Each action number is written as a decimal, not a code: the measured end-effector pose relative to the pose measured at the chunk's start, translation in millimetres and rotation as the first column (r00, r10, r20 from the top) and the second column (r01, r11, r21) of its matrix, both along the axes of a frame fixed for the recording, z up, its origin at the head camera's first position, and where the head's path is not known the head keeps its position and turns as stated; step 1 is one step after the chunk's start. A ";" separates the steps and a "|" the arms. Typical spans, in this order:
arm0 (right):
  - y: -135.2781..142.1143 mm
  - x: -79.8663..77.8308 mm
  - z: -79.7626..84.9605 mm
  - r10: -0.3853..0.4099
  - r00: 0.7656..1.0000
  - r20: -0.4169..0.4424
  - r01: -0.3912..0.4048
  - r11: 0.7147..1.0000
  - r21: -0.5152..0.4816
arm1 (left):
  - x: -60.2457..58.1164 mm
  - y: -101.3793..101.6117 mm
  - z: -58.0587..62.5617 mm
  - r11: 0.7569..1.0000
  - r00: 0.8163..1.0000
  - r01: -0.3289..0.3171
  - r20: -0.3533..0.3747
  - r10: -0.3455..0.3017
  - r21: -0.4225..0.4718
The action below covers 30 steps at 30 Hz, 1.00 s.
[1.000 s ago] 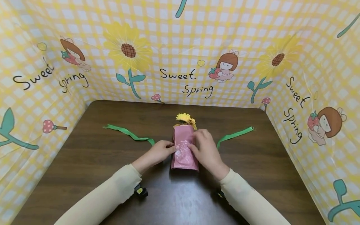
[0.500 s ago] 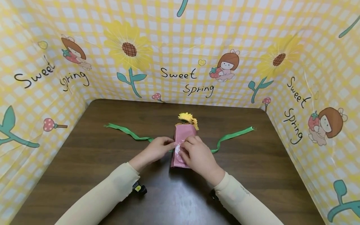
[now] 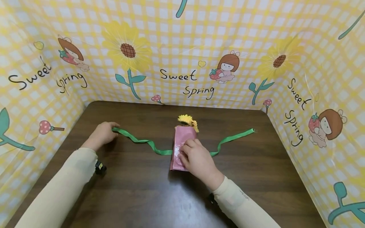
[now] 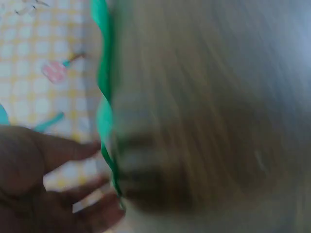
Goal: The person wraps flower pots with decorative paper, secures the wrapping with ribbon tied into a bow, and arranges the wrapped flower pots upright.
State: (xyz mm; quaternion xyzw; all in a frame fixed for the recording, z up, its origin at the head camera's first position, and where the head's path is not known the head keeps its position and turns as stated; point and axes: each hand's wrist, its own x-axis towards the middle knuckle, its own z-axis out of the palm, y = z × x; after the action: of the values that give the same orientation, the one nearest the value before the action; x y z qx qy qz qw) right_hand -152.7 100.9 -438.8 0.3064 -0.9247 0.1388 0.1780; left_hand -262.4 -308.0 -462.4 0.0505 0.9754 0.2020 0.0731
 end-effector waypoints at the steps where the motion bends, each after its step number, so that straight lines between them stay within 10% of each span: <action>1: -0.3 0.5 -0.2 0.000 1.000 0.000 0.000 1.000 -0.001 | -0.8 -4.7 -3.1 1.000 1.000 0.022 0.007 -0.022 -0.022; 8: -1.1 0.8 -0.9 -0.004 1.000 -0.025 0.004 1.000 0.001 | 3.9 -1.6 -11.7 0.999 0.998 0.004 -0.058 -0.006 -0.039; 12: -2.2 0.9 -1.8 -0.004 1.000 -0.028 0.004 1.000 0.005 | 5.8 11.8 6.1 0.991 0.998 -0.048 -0.025 0.052 0.128; 14: -2.7 1.5 -2.2 -0.008 1.000 -0.022 0.008 1.000 0.012 | 7.4 25.4 26.2 0.944 0.998 -0.067 0.029 0.061 0.323; 20: -0.4 1.7 -1.6 -0.012 0.999 -0.034 0.012 1.000 0.022 | 18.3 101.5 111.9 0.682 0.993 -0.070 0.115 -0.022 0.728; 25: -2.3 1.5 -2.7 0.001 0.997 -0.075 0.001 1.000 0.025 | 32.5 168.6 166.8 0.610 0.986 0.046 0.062 -0.156 0.791; 30: -3.9 1.6 -4.4 0.018 0.995 -0.094 -0.013 0.998 0.056 | 42.2 216.6 193.0 0.584 0.970 0.138 0.009 -0.242 0.800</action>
State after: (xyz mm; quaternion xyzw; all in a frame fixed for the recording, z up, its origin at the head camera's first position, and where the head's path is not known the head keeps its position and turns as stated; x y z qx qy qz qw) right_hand -151.1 97.0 -443.3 0.3245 -0.9165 0.1000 0.2117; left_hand -220.2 -91.4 -269.5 0.1699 0.7670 0.6067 0.1212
